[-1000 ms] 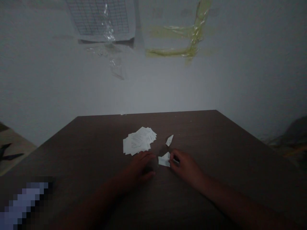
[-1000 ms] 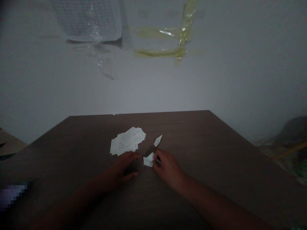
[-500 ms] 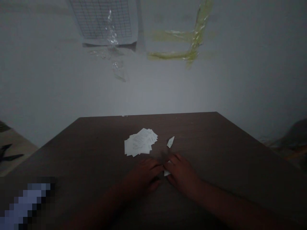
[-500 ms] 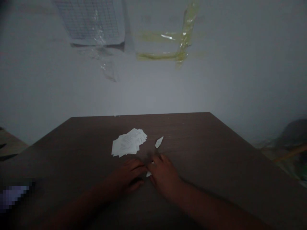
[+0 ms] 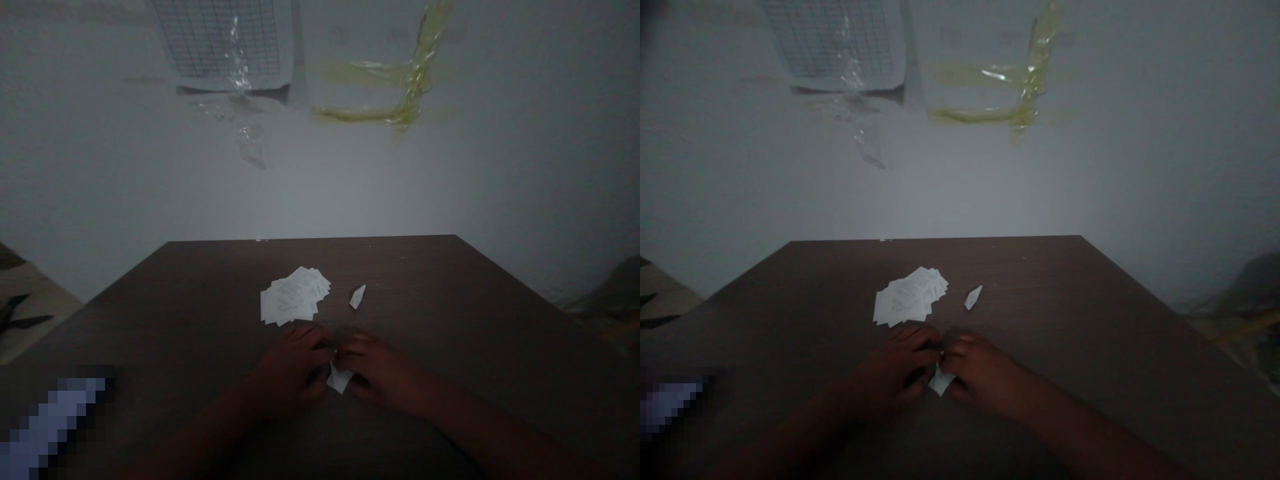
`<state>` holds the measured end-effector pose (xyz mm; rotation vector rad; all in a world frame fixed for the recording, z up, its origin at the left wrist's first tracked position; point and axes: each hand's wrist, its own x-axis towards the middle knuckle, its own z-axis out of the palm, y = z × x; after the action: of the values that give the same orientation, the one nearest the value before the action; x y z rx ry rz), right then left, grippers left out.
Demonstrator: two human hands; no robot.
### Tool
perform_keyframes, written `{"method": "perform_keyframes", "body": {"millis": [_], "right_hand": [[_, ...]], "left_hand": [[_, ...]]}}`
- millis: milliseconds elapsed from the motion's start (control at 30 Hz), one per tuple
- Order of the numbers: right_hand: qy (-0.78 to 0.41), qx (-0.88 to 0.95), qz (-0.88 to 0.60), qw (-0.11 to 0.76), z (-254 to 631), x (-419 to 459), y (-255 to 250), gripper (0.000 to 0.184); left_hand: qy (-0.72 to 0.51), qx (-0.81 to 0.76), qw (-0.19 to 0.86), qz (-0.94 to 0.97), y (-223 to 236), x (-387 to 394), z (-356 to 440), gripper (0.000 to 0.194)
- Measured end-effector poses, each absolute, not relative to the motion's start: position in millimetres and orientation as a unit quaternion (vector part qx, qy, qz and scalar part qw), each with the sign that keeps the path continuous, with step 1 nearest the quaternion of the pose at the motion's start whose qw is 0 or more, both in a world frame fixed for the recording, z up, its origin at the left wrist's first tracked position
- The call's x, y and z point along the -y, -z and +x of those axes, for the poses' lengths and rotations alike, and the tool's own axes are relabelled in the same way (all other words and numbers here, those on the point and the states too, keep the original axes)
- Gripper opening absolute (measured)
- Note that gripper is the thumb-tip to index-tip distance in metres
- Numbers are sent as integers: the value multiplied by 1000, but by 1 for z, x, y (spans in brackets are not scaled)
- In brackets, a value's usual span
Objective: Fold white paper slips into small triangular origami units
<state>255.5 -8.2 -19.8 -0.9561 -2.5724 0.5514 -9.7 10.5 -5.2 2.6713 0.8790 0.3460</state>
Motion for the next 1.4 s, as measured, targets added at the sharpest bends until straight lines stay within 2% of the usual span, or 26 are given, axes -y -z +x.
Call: {"method": "perform_keyframes", "body": {"millis": [233, 367, 600, 767, 933, 1133, 1400], "right_hand": [[-143, 910, -356, 157, 241, 13, 34, 18], [-109, 911, -362, 168, 241, 15, 38, 22], [-88, 916, -361, 148, 251, 10, 31, 10], [-43, 916, -379, 127, 246, 11, 36, 12], [-54, 917, -361, 158, 243, 12, 42, 11], [-118, 912, -359, 159, 246, 8, 37, 12], [-184, 865, -435, 169, 248, 10, 27, 14]], "left_hand": [[-84, -338, 162, 923, 9, -3, 1, 36], [-80, -335, 155, 926, 10, -4, -1, 26], [-57, -321, 83, 942, 9, -16, -16, 19], [-53, -329, 49, 942, 6, -7, -9, 8], [-53, -357, 74, 930, 5, -5, -4, 18], [-33, -394, 177, 901, 0, -12, -8, 12], [-45, -411, 210, 886, 3, -13, -5, 9]]}}
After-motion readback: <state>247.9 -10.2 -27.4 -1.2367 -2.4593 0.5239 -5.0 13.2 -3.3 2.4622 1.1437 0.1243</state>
